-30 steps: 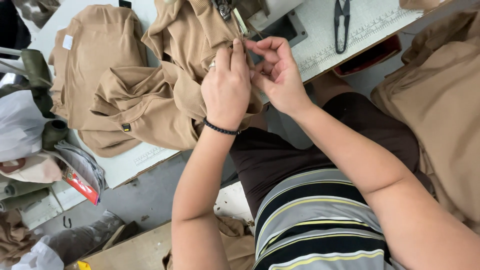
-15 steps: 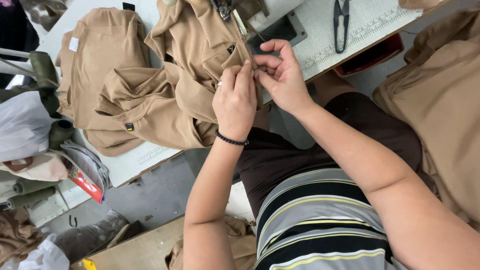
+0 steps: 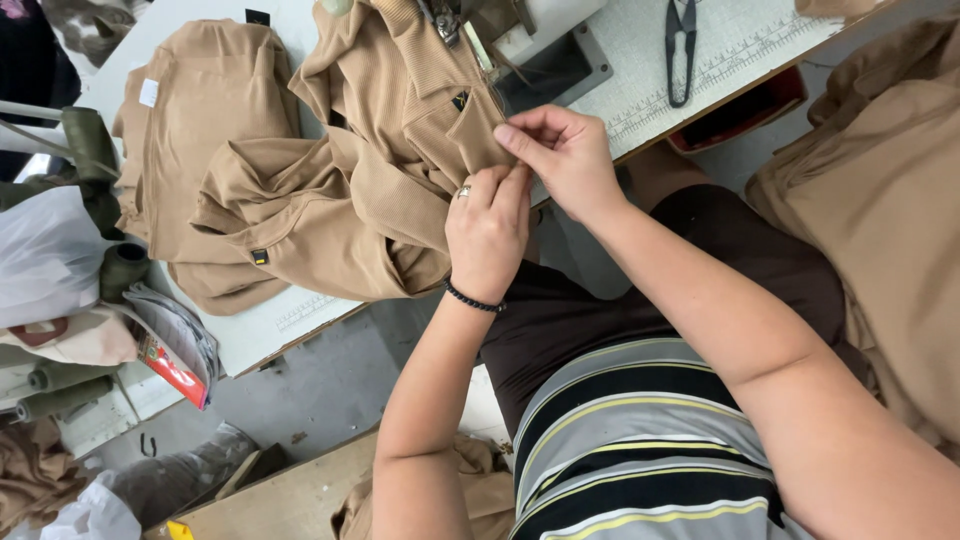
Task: Inspecting tan fabric garments and trimming loose threads at a sewing workstation
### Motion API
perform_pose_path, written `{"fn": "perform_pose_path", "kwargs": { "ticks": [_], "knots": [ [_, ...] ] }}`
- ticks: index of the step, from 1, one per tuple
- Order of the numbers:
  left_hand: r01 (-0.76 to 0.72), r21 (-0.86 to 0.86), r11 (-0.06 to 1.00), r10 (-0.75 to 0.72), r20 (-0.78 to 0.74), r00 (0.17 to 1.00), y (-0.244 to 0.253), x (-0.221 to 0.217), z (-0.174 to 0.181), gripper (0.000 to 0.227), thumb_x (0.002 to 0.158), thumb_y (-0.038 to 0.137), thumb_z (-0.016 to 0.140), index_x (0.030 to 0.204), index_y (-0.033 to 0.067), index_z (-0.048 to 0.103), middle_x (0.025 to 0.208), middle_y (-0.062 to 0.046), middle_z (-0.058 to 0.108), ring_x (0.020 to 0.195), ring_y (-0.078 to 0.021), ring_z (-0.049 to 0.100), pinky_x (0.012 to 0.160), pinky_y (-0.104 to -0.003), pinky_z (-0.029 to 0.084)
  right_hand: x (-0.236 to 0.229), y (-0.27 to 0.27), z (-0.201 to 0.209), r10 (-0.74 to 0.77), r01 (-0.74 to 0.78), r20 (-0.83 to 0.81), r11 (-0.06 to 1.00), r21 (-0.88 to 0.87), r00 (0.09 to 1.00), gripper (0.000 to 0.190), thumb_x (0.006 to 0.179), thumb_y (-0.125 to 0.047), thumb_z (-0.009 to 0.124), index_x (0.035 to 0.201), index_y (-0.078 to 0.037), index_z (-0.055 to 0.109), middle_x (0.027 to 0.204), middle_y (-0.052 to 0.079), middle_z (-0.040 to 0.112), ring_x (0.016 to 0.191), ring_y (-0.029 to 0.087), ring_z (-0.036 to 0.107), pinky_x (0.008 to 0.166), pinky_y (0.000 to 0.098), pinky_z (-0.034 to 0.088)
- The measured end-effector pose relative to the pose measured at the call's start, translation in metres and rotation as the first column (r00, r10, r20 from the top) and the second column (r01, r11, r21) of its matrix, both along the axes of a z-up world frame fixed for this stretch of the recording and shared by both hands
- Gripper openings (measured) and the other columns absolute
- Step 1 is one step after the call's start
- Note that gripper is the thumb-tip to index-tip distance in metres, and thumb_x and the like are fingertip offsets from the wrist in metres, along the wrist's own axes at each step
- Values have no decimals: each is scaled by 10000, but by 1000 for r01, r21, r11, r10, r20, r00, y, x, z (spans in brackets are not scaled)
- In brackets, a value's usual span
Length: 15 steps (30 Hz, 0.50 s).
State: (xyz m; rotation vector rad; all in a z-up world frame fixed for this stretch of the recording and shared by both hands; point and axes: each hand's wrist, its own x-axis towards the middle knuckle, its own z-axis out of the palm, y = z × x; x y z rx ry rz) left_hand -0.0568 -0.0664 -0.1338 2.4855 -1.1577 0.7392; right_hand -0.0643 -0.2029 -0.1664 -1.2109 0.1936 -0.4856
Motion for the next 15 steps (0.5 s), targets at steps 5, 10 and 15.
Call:
{"fn": "perform_pose_path", "kwargs": {
  "ticks": [5, 10, 15],
  "knots": [
    [170, -168, 971, -179, -36, 983, -9, 13, 45, 104, 870, 91, 728, 971, 115, 741, 924, -55, 645, 917, -307, 661, 813, -411, 504, 4, 0, 8, -27, 28, -22, 999, 44, 999, 82, 944, -79, 823, 962, -21, 768, 726, 70, 728, 674, 15, 629, 568, 150, 507],
    [26, -63, 998, -24, 23, 999, -19, 48, 78, 195, 988, 15, 580, 1150, -14, 685, 1080, -149, 587, 963, -346, 567, 851, -463, 487, -8, -2, 23, 58, -58, -96, 998, 4, 994, 170, 944, -67, 811, 855, -105, 671, 835, 6, 719, 735, 36, 617, 710, 178, 566],
    [-53, -11, 999, 55, 188, 981, -23, 57, 68, 99, 1003, 95, 680, 1072, 84, 750, 1044, -47, 623, 877, -285, 571, 727, -416, 494, -7, -7, 16, 82, -78, -59, 995, 70, 995, 246, 897, -5, 833, 920, -104, 609, 865, -1, 669, 803, 48, 652, 812, 190, 624]
  ]
}}
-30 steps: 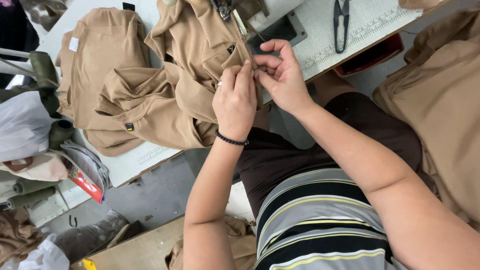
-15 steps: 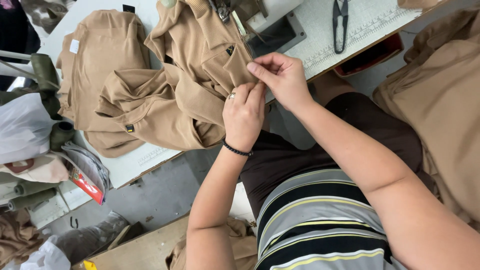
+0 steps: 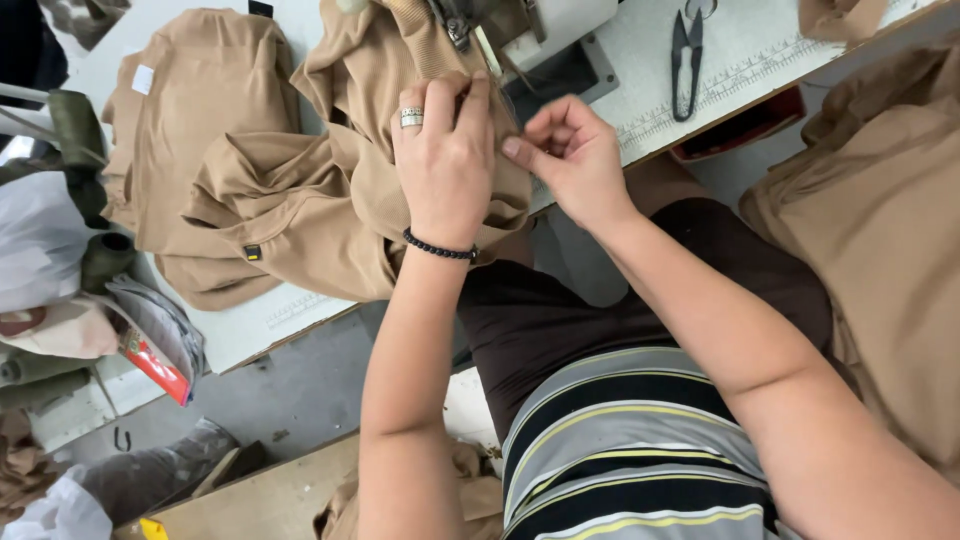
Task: Inspecting tan fabric garments and trimming loose threads at a sewing workstation
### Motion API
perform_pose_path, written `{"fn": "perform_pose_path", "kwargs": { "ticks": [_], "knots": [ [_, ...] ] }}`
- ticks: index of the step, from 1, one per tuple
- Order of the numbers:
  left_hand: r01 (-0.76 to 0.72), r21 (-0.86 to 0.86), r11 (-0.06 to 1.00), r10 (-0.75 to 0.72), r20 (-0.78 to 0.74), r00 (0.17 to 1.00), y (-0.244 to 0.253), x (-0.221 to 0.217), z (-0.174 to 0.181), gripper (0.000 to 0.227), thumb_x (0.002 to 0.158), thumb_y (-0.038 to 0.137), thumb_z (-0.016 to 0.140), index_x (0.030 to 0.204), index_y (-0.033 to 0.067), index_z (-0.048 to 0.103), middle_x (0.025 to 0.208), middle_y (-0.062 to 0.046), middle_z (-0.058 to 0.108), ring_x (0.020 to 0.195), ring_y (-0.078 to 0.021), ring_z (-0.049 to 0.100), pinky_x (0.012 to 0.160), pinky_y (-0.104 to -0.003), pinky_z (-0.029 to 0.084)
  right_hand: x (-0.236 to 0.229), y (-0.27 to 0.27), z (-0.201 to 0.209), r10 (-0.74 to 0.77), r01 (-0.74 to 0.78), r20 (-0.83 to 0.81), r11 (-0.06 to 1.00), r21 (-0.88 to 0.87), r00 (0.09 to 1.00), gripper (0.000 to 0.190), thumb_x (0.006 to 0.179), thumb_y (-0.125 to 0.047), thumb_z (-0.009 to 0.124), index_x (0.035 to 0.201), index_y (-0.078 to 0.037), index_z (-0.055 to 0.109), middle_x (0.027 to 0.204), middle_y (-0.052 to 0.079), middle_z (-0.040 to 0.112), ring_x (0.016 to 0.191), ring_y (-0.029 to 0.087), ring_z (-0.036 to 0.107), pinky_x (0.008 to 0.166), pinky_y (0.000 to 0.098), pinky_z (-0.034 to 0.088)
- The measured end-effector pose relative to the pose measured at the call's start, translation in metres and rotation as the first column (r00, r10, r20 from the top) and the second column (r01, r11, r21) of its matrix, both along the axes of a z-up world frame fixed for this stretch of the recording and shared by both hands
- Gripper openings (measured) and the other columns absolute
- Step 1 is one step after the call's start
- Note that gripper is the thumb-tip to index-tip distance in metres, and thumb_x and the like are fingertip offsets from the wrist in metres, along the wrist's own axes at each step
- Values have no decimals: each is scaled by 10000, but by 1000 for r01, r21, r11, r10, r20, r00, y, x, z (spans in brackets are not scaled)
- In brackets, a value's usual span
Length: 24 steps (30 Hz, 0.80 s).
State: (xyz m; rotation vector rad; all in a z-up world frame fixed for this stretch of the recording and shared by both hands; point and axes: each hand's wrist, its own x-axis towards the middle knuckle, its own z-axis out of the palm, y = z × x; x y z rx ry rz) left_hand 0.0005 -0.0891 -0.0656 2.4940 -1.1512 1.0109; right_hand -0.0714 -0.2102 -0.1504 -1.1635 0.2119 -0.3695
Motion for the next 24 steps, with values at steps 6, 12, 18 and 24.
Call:
{"fn": "perform_pose_path", "kwargs": {
  "ticks": [6, 12, 18, 24],
  "knots": [
    [-18, 72, 997, 17, 20, 1000, 0, 7, 5, 175, 1002, 152, 632, 1124, 95, 745, 1061, -37, 620, 902, -276, 595, 750, -410, 489, 11, -4, 5, 38, -38, 22, 999, 22, 999, 286, 931, -22, 807, 1060, -95, 563, 874, 44, 743, 780, 68, 677, 761, 221, 605],
    [50, 47, 998, -48, -38, 998, 0, 15, 11, 154, 977, 112, 656, 1109, 69, 722, 1046, -65, 612, 943, -305, 570, 831, -439, 485, 13, -7, 14, 44, -44, -5, 999, -9, 999, 316, 929, -44, 818, 1016, -120, 524, 866, 44, 748, 744, 75, 681, 682, 232, 602],
    [190, -74, 979, -202, -216, 955, 6, 23, 18, 127, 1012, 112, 649, 1060, 46, 745, 1061, -77, 598, 904, -302, 564, 777, -435, 500, 7, -5, 20, 33, -29, 55, 997, -71, 998, 237, 937, -21, 801, 1046, -92, 602, 959, 29, 679, 898, 88, 691, 890, 209, 631],
    [95, 38, 995, -90, -133, 987, 6, 23, 12, 164, 1001, 158, 620, 1093, 96, 740, 1069, -64, 599, 912, -300, 562, 693, -435, 443, 21, -11, 8, 80, -83, -53, 994, -71, 995, 334, 904, -50, 832, 1179, -82, 644, 912, 23, 715, 844, 61, 679, 841, 206, 628]
  ]
}}
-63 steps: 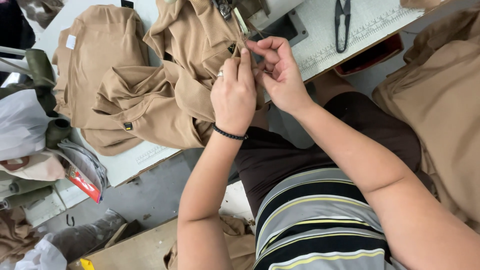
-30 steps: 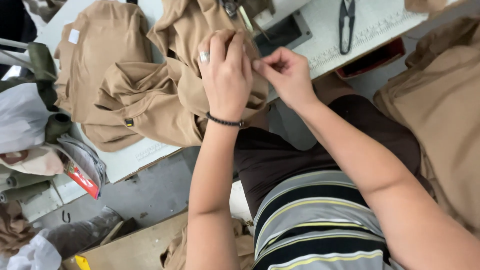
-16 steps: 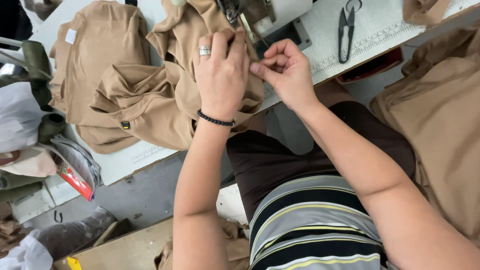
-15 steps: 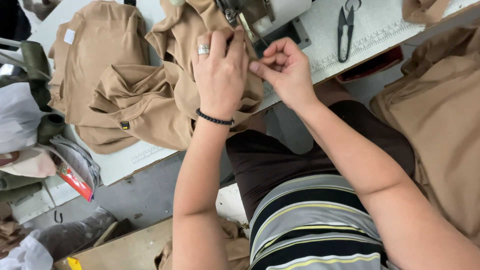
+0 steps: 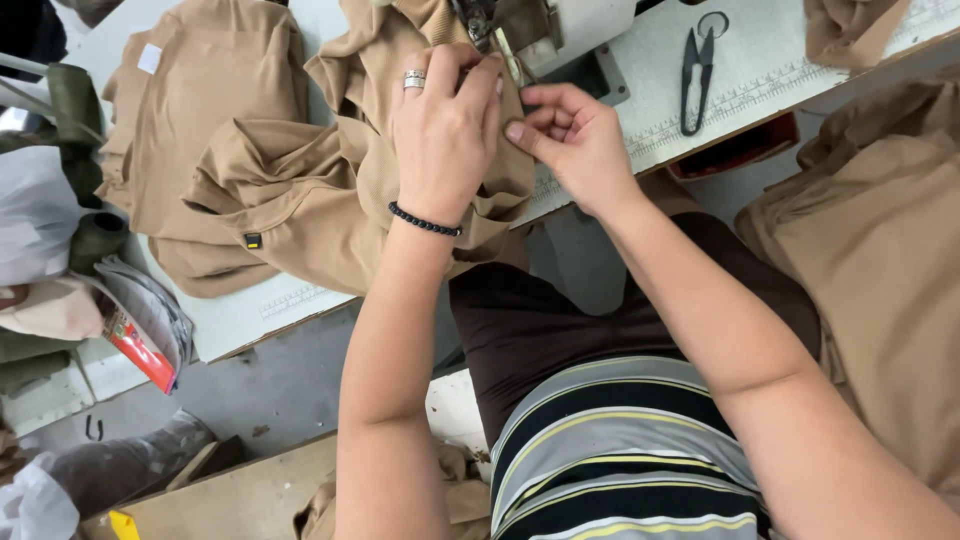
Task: Inspecting tan fabric garments and trimming loose threads at a sewing workstation
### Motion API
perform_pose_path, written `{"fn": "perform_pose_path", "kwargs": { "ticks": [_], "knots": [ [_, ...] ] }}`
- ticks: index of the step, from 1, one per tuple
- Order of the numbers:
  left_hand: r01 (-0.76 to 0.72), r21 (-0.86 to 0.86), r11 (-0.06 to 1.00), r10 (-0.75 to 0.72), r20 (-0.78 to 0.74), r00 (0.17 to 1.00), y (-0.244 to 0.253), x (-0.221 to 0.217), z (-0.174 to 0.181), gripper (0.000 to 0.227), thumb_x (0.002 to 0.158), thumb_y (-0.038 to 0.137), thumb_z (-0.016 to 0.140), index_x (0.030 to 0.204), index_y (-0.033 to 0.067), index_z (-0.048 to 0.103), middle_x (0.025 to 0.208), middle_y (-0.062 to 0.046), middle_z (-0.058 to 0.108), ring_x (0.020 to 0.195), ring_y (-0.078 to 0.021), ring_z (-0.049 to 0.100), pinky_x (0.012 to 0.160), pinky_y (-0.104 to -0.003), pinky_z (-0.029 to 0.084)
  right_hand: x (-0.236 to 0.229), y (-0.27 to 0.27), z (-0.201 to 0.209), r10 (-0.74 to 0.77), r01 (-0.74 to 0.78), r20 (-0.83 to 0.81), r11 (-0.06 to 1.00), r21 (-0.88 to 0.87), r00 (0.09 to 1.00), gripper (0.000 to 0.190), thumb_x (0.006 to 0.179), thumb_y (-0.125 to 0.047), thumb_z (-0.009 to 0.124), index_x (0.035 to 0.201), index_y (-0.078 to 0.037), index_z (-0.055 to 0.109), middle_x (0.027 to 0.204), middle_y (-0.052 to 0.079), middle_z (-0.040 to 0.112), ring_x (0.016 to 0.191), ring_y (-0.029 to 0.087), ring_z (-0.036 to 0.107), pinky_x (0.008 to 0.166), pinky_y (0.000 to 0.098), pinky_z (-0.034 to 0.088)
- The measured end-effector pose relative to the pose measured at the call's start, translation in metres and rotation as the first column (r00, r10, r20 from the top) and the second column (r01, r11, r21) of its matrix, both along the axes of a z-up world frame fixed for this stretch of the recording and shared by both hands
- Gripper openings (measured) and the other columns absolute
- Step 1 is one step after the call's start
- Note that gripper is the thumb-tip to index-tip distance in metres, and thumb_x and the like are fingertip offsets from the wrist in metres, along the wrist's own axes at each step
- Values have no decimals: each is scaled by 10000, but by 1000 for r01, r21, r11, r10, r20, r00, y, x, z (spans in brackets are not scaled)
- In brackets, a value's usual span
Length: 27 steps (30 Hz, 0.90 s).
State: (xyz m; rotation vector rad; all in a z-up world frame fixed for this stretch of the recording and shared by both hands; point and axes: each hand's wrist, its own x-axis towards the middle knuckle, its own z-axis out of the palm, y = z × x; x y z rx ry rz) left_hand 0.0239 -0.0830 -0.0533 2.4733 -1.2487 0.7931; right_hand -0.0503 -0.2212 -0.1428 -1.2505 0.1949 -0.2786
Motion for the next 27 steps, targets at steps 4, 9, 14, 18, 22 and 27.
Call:
{"fn": "perform_pose_path", "kwargs": {
  "ticks": [4, 9, 14, 18, 22, 27],
  "knots": [
    [20, -22, 1000, -21, -38, 999, 0, -1, -1, 168, 1010, 156, 596, 1100, 89, 721, 1086, -77, 588, 921, -315, 567, 752, -460, 461, 1, -4, 0, 88, -87, 13, 995, -48, 996, 121, 958, -106, 772, 1065, -72, 728, 981, 18, 749, 899, 69, 691, 841, 204, 612],
    [21, -28, 999, -23, -41, 999, -2, -4, 6, 159, 1006, 129, 610, 1099, 84, 731, 1069, -79, 580, 894, -309, 537, 731, -453, 452, -14, 1, 17, 74, -93, -82, 964, -249, 994, 100, 1002, -139, 750, 1021, -90, 665, 761, -29, 638, 638, 61, 546, 628, 175, 500],
    [-44, 16, 999, 44, 1, 999, -3, -3, -1, 178, 991, 170, 636, 1137, 126, 727, 1087, -49, 592, 931, -288, 588, 778, -463, 471, -26, 8, 21, -73, 76, 42, 995, -71, 996, 242, 930, -43, 811, 1032, -89, 597, 929, 50, 713, 871, 95, 724, 853, 200, 627],
    [-72, -61, 996, 75, 45, 996, -2, -37, 22, 168, 984, 155, 590, 1034, 125, 747, 1206, -129, 584, 992, -346, 575, 942, -496, 419, -6, 4, 23, -52, 61, 94, 993, -96, 994, 347, 945, 17, 793, 995, -118, 477, 837, 29, 630, 792, 90, 678, 773, 212, 597],
    [-111, -136, 985, 112, 1, 994, 19, -82, 16, 204, 1039, 258, 631, 1104, 78, 702, 1190, -154, 639, 1109, -364, 626, 1123, -554, 357, 13, -2, 27, -79, 89, 64, 981, -175, 995, 352, 920, -50, 841, 951, -114, 497, 848, 40, 662, 761, 119, 650, 723, 213, 592],
    [-292, 64, 954, 289, 54, 956, 51, -90, -19, 282, 961, 243, 699, 1182, 67, 707, 1186, -113, 643, 1216, -312, 629, 1158, -672, 264, 14, -3, 30, -79, 106, 128, 970, -220, 989, 365, 928, -77, 851, 925, -143, 492, 846, 34, 704, 748, 94, 662, 712, 204, 585]
  ]
}}
